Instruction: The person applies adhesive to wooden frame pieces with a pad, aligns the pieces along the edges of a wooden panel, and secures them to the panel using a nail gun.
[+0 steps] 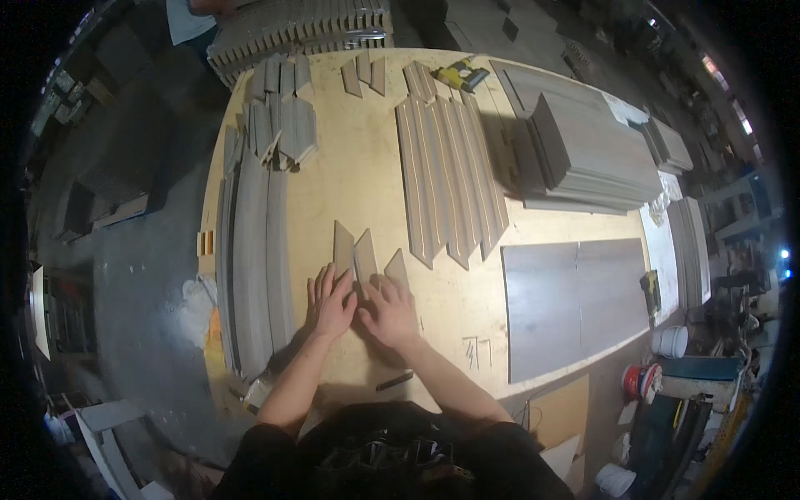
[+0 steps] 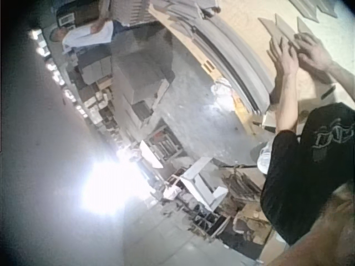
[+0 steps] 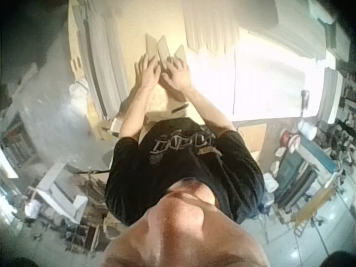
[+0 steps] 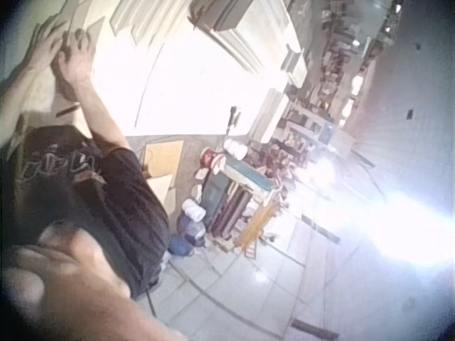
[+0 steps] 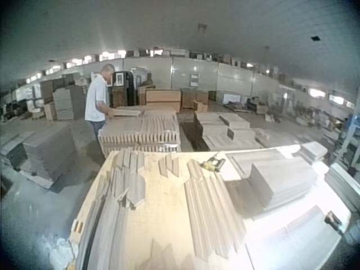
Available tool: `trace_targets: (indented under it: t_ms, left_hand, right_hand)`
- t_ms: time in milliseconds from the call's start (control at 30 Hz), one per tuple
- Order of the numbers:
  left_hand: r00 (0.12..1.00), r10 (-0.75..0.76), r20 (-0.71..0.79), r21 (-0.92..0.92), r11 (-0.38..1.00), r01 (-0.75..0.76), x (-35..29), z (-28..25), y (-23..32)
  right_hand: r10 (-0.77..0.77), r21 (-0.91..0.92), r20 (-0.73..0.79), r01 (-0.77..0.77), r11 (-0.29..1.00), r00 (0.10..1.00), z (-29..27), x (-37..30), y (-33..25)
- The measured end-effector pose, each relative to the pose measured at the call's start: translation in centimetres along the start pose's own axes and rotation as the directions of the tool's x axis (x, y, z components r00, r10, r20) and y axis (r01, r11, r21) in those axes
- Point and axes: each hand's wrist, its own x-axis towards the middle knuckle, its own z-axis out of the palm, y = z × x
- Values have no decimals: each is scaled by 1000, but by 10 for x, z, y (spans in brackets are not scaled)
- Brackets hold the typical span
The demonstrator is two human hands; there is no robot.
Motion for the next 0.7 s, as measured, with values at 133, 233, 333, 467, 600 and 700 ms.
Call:
trace_targets:
  t_ms: [133,233,333,467,600,700]
  left_hand:
    - [1000,22,-7,31,999,-22,-46,4,7]
    - [1000,13,-2,14,1000,-13,-75,9,23]
    - [999,19,34,24,1000,-19,-95,14,45]
    - [987,-124,106,-228,963,146,-111,4,59]
    - [978,-151,142,-209,961,179,-135,-4,42]
    - [987,-121,108,-140,981,135,-134,-2,39]
  right_hand:
    - [70,-232,-59,-82,969,996,-20,-50,15]
    - [245,-62,-32,-247,967,969,-20,-69,27]
    - [312,58,-104,-307,950,944,-6,-59,28]
    - [160,27,-128,-158,987,979,-22,-51,17]
    - [114,-120,176,-94,988,978,-38,-119,15]
    - [159,-58,129,-152,987,979,-47,-168,-10]
